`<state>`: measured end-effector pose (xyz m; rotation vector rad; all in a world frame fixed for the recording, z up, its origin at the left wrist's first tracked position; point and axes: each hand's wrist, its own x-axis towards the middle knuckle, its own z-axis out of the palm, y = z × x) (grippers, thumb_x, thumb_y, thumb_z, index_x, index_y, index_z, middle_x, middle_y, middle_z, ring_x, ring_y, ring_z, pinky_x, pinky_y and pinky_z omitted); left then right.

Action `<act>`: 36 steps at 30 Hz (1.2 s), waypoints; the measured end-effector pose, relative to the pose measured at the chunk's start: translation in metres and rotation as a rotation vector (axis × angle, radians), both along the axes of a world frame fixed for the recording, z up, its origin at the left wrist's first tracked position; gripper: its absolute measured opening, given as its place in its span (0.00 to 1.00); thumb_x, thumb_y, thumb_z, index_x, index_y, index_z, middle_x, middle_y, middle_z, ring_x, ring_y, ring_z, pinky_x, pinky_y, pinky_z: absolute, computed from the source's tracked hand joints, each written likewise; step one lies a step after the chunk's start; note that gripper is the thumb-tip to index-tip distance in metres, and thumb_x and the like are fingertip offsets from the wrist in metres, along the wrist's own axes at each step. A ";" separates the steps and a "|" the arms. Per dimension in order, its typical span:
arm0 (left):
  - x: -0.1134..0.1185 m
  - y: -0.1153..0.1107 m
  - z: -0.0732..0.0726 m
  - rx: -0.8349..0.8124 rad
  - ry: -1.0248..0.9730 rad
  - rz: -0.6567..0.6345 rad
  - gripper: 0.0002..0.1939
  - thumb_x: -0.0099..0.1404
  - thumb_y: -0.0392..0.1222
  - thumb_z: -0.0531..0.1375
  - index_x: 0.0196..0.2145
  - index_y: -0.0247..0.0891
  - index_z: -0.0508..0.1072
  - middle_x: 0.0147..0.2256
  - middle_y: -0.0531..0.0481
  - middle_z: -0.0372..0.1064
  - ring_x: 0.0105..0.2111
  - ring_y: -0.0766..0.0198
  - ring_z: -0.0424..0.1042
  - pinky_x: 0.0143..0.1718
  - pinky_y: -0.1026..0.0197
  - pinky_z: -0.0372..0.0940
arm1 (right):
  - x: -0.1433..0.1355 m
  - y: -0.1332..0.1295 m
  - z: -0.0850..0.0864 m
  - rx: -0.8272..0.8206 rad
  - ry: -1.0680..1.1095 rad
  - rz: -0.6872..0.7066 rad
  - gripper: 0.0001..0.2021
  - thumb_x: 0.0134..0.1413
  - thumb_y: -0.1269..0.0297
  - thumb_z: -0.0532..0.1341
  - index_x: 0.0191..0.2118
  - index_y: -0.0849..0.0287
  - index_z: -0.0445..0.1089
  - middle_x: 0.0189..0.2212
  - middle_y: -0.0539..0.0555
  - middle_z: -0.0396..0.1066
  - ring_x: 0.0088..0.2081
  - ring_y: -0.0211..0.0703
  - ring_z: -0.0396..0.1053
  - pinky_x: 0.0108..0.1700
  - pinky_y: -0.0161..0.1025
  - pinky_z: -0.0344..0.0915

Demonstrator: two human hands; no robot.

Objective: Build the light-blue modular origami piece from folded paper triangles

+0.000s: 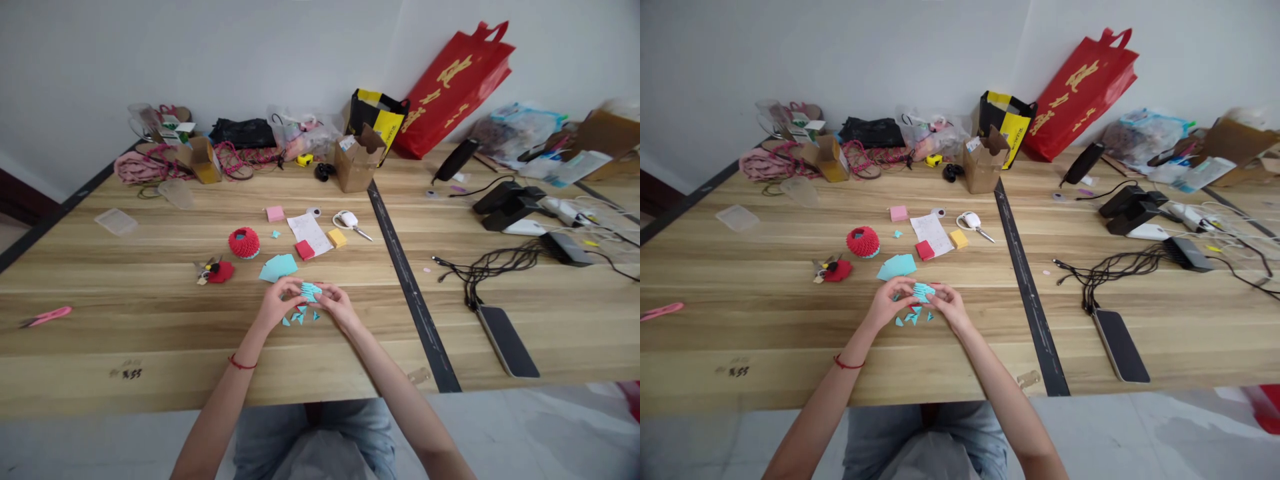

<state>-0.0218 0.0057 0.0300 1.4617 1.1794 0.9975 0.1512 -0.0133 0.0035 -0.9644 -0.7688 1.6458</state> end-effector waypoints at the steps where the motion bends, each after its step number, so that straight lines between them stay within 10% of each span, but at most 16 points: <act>1: 0.000 0.000 0.000 -0.002 -0.006 -0.006 0.20 0.49 0.41 0.68 0.40 0.36 0.71 0.27 0.52 0.72 0.30 0.63 0.72 0.37 0.62 0.65 | 0.000 0.000 0.001 -0.006 0.005 0.005 0.20 0.34 0.58 0.72 0.37 0.58 0.73 0.35 0.52 0.78 0.36 0.47 0.76 0.42 0.46 0.73; 15: 0.003 -0.001 -0.005 0.099 0.080 0.009 0.16 0.53 0.39 0.66 0.40 0.35 0.71 0.28 0.51 0.73 0.31 0.64 0.72 0.36 0.62 0.66 | 0.000 0.002 -0.005 -0.058 0.065 0.010 0.17 0.36 0.62 0.71 0.36 0.60 0.72 0.33 0.52 0.78 0.34 0.46 0.76 0.41 0.44 0.73; 21: 0.008 -0.005 -0.005 0.411 0.209 0.087 0.11 0.63 0.40 0.58 0.44 0.37 0.70 0.39 0.45 0.72 0.38 0.62 0.72 0.41 0.59 0.68 | 0.003 0.005 -0.005 -0.151 0.286 0.124 0.13 0.47 0.63 0.67 0.39 0.60 0.70 0.35 0.55 0.77 0.34 0.45 0.77 0.42 0.40 0.73; 26: 0.003 -0.008 -0.005 0.744 0.533 -0.088 0.21 0.67 0.32 0.48 0.55 0.43 0.65 0.52 0.41 0.63 0.48 0.59 0.66 0.49 0.52 0.64 | 0.007 0.007 -0.002 -0.143 0.389 0.103 0.13 0.47 0.64 0.66 0.40 0.61 0.70 0.39 0.55 0.76 0.40 0.47 0.76 0.47 0.40 0.71; 36: 0.003 -0.007 -0.010 0.872 0.798 -0.152 0.27 0.65 0.30 0.49 0.60 0.45 0.59 0.56 0.39 0.57 0.54 0.52 0.61 0.51 0.48 0.62 | 0.007 0.006 -0.004 -0.108 0.371 0.052 0.10 0.46 0.65 0.67 0.37 0.59 0.73 0.34 0.52 0.77 0.34 0.42 0.76 0.43 0.39 0.71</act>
